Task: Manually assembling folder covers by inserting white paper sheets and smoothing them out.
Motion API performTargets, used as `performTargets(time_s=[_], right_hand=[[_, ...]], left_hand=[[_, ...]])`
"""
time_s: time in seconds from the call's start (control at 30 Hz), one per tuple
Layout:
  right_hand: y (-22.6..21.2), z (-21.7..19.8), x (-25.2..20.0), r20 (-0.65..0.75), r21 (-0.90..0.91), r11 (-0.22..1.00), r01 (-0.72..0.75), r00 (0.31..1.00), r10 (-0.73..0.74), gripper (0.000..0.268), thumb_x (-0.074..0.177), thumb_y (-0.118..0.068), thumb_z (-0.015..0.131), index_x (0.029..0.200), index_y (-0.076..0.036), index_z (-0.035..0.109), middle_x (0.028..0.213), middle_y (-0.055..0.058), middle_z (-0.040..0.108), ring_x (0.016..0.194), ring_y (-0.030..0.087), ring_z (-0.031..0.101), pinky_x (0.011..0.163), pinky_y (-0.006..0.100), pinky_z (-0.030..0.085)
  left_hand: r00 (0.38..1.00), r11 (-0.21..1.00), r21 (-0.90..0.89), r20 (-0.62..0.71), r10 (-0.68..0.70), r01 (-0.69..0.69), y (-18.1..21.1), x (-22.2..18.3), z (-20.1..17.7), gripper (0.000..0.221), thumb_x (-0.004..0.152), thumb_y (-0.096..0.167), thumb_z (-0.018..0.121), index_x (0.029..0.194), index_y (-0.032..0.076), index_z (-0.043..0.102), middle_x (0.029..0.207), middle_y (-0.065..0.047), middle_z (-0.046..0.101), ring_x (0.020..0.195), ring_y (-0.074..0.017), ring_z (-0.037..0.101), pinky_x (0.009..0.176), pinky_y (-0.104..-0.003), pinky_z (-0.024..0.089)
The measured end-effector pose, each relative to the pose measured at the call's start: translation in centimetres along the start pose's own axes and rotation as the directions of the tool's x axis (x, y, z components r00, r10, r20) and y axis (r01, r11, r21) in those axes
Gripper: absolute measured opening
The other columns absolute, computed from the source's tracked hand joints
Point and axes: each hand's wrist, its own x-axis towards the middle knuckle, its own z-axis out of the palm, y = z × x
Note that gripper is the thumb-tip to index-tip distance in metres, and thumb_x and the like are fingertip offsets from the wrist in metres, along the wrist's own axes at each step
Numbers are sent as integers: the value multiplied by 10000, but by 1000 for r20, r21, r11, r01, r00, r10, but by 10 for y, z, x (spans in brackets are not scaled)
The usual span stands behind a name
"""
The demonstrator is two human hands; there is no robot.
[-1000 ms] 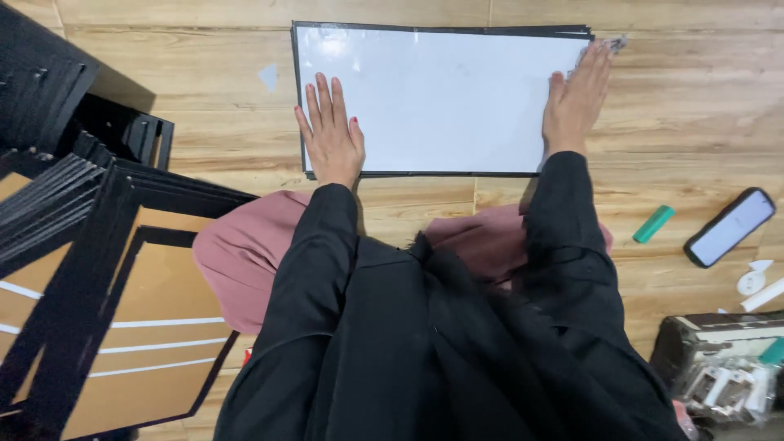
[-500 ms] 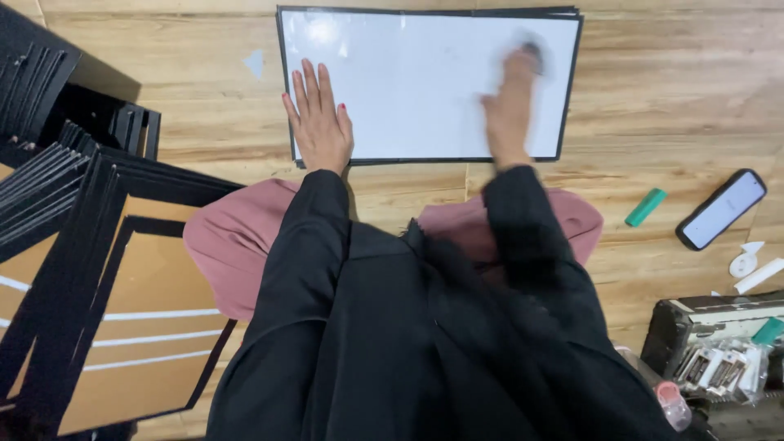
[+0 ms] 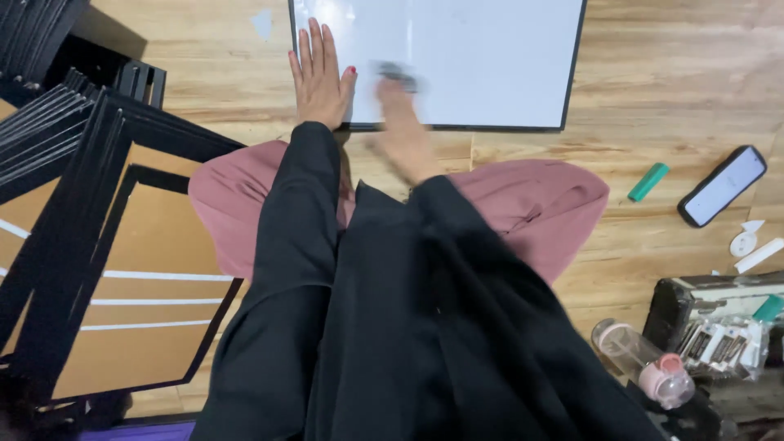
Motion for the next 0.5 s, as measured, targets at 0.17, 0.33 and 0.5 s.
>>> performTargets(time_s=[0.17, 0.33, 0.5], right_hand=[[96, -63, -79, -226, -71, 500, -863, 503, 835, 699, 961, -343, 497, 1358, 99, 129, 1430, 267, 129, 1340, 372, 119, 1102, 402, 50], [47, -33, -46, -219, 6, 619, -786, 603, 767, 740, 924, -342, 467, 1378, 78, 61, 1446, 262, 24, 1373, 366, 42, 1127, 415, 2], [-50, -21, 29, -3, 228, 926, -301, 951, 309, 818, 759, -224, 675, 1363, 41, 191, 1426, 245, 187, 1338, 369, 164, 1110, 436, 119]], left_hand=[[999, 999, -14, -13, 43, -43, -13, 6, 16, 658, 1081, 415, 345, 1455, 83, -83, 1489, -94, -147, 1391, -262, -121, 1140, -465, -56], [983, 962, -210, -86, 162, -177, -36, 23, -13, 502, 1011, 386, 253, 1383, 50, 221, 1382, -134, 239, 1270, -310, 223, 1038, -440, 194], [957, 827, -481, -135, 257, -290, -64, 39, -54, 655, 932, 508, 132, 1217, 33, 482, 960, -237, 601, 722, -414, 501, 577, -438, 333]])
